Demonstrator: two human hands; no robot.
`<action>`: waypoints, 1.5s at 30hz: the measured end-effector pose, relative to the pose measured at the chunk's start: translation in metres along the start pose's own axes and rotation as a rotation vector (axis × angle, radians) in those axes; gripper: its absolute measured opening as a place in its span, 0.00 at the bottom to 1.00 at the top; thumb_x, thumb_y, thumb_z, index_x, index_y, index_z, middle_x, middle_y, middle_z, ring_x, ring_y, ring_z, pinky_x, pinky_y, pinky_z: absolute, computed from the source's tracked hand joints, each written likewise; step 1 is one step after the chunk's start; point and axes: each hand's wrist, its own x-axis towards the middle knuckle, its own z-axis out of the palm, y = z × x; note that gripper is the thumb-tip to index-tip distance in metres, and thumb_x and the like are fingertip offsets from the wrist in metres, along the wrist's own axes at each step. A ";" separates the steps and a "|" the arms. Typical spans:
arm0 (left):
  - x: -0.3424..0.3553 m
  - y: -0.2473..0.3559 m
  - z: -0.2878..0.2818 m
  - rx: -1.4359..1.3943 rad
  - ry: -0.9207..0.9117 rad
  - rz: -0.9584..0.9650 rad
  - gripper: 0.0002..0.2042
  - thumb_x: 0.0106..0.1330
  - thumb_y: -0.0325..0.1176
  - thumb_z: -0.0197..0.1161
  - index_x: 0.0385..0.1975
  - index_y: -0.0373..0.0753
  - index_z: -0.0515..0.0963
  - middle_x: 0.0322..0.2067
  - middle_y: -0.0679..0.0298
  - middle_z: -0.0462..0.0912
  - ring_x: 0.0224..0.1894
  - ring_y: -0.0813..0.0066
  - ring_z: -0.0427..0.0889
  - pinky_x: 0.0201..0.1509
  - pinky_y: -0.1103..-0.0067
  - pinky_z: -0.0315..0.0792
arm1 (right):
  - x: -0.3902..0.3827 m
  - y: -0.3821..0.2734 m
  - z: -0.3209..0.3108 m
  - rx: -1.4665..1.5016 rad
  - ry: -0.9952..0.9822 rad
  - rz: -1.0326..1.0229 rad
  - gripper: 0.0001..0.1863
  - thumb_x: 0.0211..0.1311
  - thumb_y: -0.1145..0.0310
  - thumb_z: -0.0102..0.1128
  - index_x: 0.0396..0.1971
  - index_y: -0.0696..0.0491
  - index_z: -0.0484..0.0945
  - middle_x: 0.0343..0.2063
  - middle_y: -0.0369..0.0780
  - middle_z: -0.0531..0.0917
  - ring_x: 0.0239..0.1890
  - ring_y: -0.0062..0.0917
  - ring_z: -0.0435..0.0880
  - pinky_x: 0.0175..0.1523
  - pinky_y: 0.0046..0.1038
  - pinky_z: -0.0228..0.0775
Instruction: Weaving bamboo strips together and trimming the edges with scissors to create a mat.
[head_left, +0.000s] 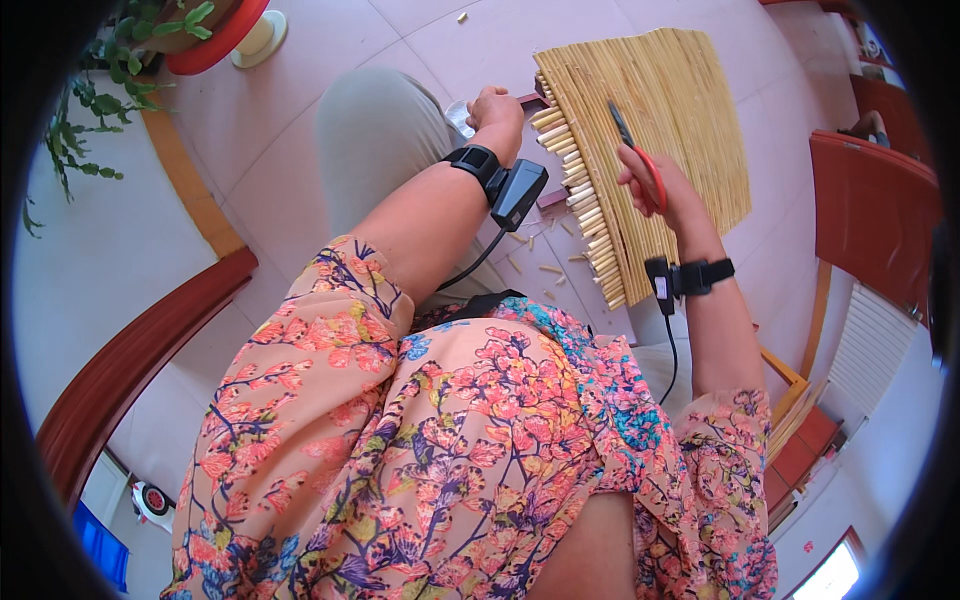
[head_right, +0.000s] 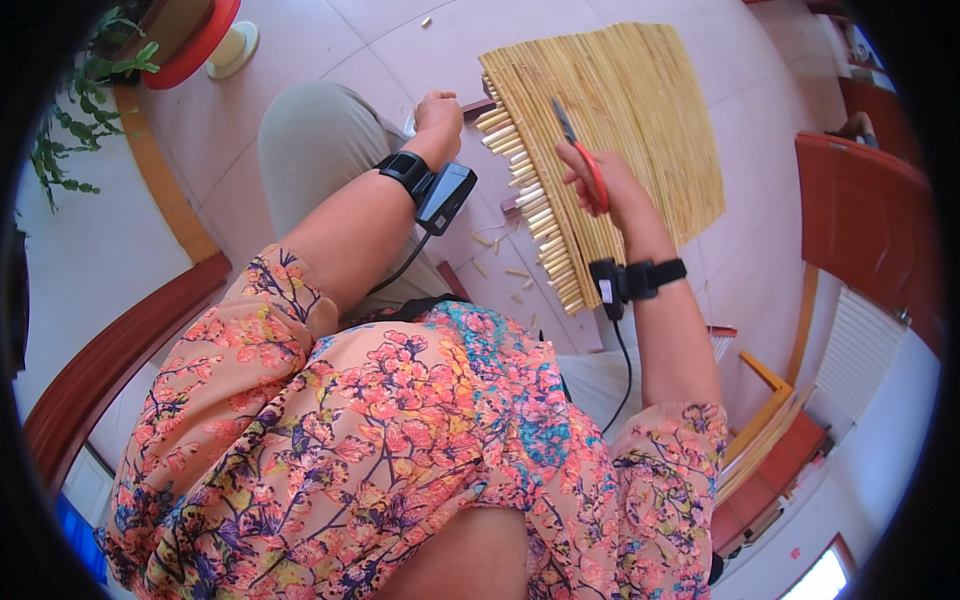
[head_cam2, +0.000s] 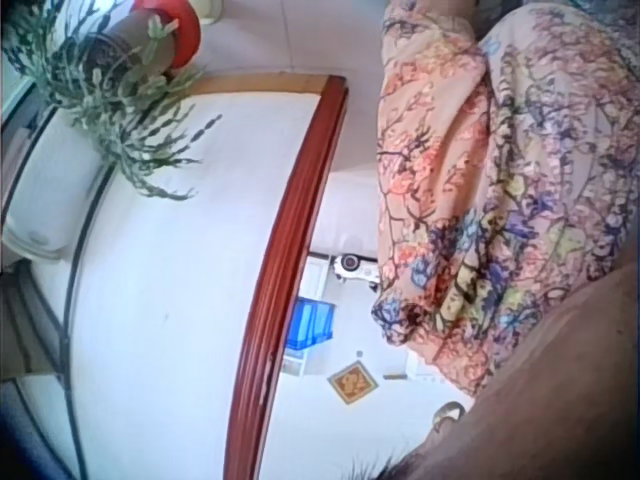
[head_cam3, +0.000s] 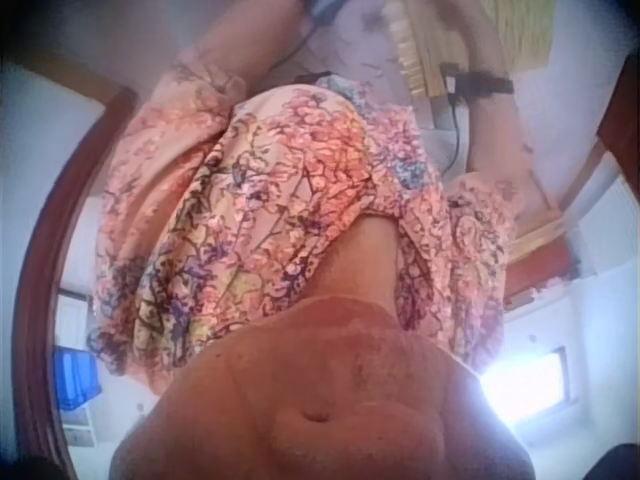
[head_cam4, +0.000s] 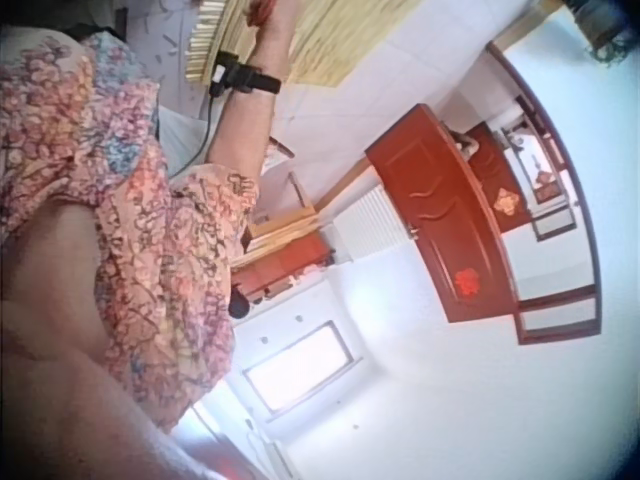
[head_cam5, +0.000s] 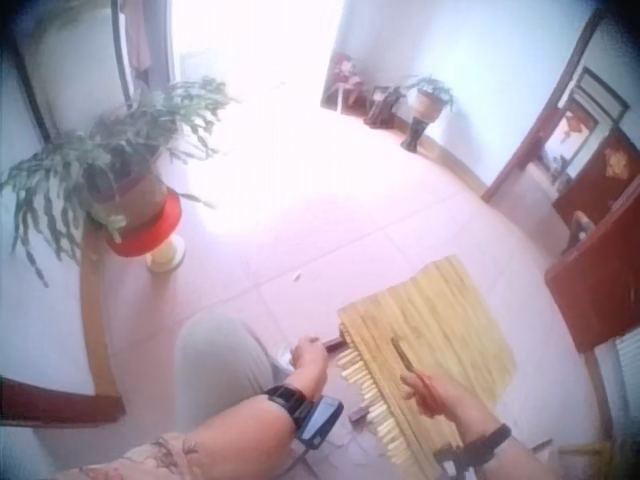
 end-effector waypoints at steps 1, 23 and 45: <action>-0.037 0.038 0.025 0.097 -0.099 -0.048 0.13 0.51 0.38 0.62 0.31 0.36 0.79 0.25 0.62 0.79 0.30 0.71 0.78 0.31 0.79 0.70 | -0.012 0.027 -0.020 0.038 0.070 0.032 0.28 0.49 0.43 0.59 0.17 0.57 0.73 0.06 0.34 0.68 0.06 0.17 0.67 0.11 0.18 0.55; -0.055 0.074 0.019 0.333 -0.281 0.254 0.18 0.49 0.44 0.66 0.22 0.31 0.76 0.20 0.59 0.78 0.25 0.72 0.76 0.26 0.75 0.69 | -0.133 0.217 0.031 0.842 0.503 0.161 0.28 0.54 0.45 0.54 0.19 0.60 0.71 0.06 0.34 0.67 0.06 0.19 0.66 0.11 0.19 0.54; -0.090 0.016 -0.023 0.740 -1.064 0.169 0.20 0.60 0.38 0.56 0.50 0.38 0.64 0.46 0.52 0.69 0.40 0.65 0.74 0.37 0.66 0.73 | -0.084 0.249 0.047 0.918 0.386 0.114 0.28 0.46 0.45 0.63 0.28 0.58 0.71 0.15 0.36 0.73 0.15 0.19 0.74 0.15 0.19 0.66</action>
